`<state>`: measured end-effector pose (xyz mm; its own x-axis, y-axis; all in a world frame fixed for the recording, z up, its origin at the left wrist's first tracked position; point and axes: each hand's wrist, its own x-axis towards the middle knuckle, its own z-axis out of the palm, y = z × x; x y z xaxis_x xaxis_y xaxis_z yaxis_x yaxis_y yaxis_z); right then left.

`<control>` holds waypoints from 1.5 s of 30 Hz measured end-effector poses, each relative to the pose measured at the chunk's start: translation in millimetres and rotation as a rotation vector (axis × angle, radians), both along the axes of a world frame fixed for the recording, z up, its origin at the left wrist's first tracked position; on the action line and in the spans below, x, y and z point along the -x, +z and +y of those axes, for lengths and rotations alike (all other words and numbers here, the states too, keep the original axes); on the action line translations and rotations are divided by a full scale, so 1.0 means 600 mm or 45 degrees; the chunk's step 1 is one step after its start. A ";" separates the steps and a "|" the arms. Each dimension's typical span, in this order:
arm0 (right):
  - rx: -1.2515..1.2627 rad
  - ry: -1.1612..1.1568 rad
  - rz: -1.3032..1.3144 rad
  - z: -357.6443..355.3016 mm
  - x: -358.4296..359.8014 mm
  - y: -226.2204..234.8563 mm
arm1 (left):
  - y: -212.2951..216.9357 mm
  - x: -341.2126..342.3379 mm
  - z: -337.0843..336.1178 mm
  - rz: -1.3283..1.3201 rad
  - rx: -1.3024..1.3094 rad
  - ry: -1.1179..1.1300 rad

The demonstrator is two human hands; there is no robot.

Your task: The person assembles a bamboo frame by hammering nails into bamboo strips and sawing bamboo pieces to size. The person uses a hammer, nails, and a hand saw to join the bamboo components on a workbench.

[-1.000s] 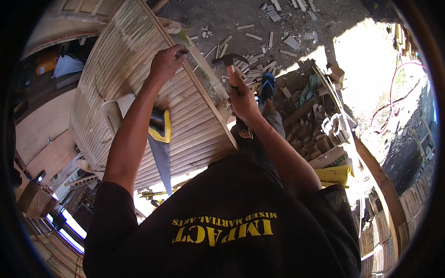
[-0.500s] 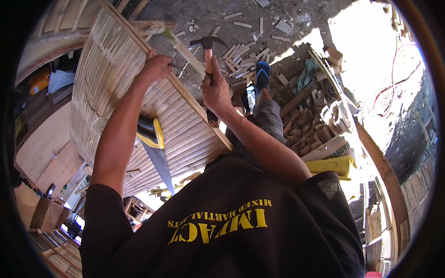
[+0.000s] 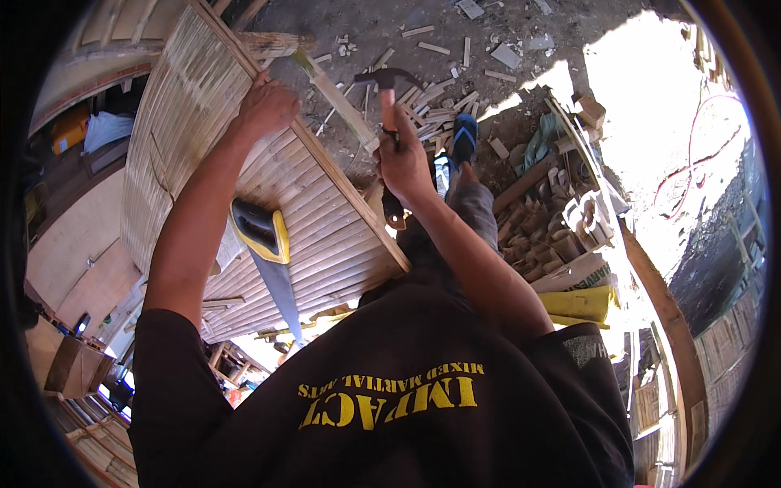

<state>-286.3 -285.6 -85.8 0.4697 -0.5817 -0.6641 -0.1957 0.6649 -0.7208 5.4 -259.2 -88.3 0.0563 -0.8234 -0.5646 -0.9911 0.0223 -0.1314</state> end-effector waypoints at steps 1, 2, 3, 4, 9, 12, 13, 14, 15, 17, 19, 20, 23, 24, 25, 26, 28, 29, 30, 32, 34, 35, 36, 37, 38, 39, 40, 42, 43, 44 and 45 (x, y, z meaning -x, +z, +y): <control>0.052 -0.258 0.071 0.001 -0.004 0.007 | 0.002 -0.001 -0.003 0.021 -0.024 -0.023; 0.046 -0.408 0.076 0.010 -0.008 0.014 | 0.004 0.000 -0.005 -0.005 -0.135 -0.007; 0.049 -0.195 -0.012 0.013 -0.014 0.016 | 0.006 0.002 -0.007 -0.001 -0.195 -0.008; 0.070 -0.038 -0.044 0.025 -0.023 0.020 | 0.008 0.005 -0.009 -0.031 -0.241 0.021; -0.166 -0.052 -0.209 0.047 -0.034 0.008 | 0.010 0.010 -0.012 0.020 -0.174 0.068; 0.185 -0.346 0.004 0.042 -0.033 0.010 | 0.002 0.003 -0.001 0.060 -0.050 0.026; 0.089 -0.219 0.079 0.033 -0.034 0.015 | -0.003 0.000 0.003 0.043 0.028 -0.028; 0.110 -0.056 0.032 0.034 -0.041 0.023 | -0.008 -0.002 0.008 0.032 0.094 -0.082; -0.101 0.205 -0.075 0.016 -0.037 0.027 | -0.013 -0.003 0.013 0.015 0.128 -0.122; -0.319 0.480 -0.245 -0.001 -0.039 0.036 | -0.022 -0.003 0.020 0.002 0.208 -0.134; -0.095 0.128 0.052 -0.007 -0.039 0.037 | -0.027 -0.004 0.023 -0.006 0.246 -0.145; 0.084 -0.095 0.005 -0.005 -0.038 0.035 | -0.028 -0.003 0.023 -0.015 0.251 -0.137; 0.094 -0.421 -0.032 0.007 -0.033 0.022 | -0.019 -0.001 0.018 0.008 0.198 -0.128; 0.463 0.102 -0.140 0.015 -0.034 0.018 | -0.015 0.001 0.017 0.024 0.162 -0.123; 0.331 0.378 -0.109 0.012 -0.032 0.013 | -0.012 0.002 0.013 0.000 0.171 -0.124; 0.197 0.559 -0.058 0.012 -0.033 0.011 | -0.009 0.004 0.012 -0.019 0.172 -0.123; -0.052 0.471 0.104 0.003 -0.035 0.009 | -0.007 0.006 0.010 -0.068 0.149 -0.139; -0.062 0.231 0.140 0.002 -0.036 0.011 | -0.007 0.008 0.013 -0.094 0.119 -0.136; 0.006 0.075 0.094 -0.005 -0.037 0.013 | -0.008 0.011 0.014 -0.108 0.085 -0.128; 0.318 0.095 0.072 -0.006 -0.043 0.019 | -0.007 0.011 0.017 -0.053 0.062 -0.048; 0.334 0.513 0.068 -0.005 -0.048 0.018 | -0.005 0.013 0.014 0.008 0.040 0.008; 0.150 0.748 0.097 -0.010 -0.047 0.013 | -0.004 0.019 0.010 0.038 0.029 0.031; -0.030 0.750 0.128 -0.008 -0.049 0.005 | 0.000 0.018 0.005 -0.017 -0.010 0.087; -0.317 0.716 0.152 -0.021 -0.046 -0.006 | 0.003 0.032 0.005 0.119 0.376 0.338; -0.138 0.569 0.043 -0.023 -0.044 -0.015 | 0.009 0.035 0.002 0.323 0.660 0.459; 0.004 0.669 0.143 -0.036 -0.041 -0.027 | 0.015 0.050 0.009 0.518 0.857 0.644; 0.207 0.720 0.184 -0.045 -0.037 -0.035 | 0.026 0.064 0.028 0.549 1.050 0.813; 0.489 0.773 0.136 -0.068 -0.039 -0.041 | 0.051 0.095 0.081 0.600 1.464 1.111; 0.531 0.815 0.101 -0.074 -0.045 -0.036 | 0.067 0.097 0.122 0.464 1.552 1.180; 0.573 0.855 0.065 -0.080 -0.054 -0.026 | 0.086 0.105 0.180 0.328 1.640 1.264; 0.616 0.893 0.028 -0.079 -0.068 -0.011 | 0.106 0.105 0.238 0.156 1.599 1.385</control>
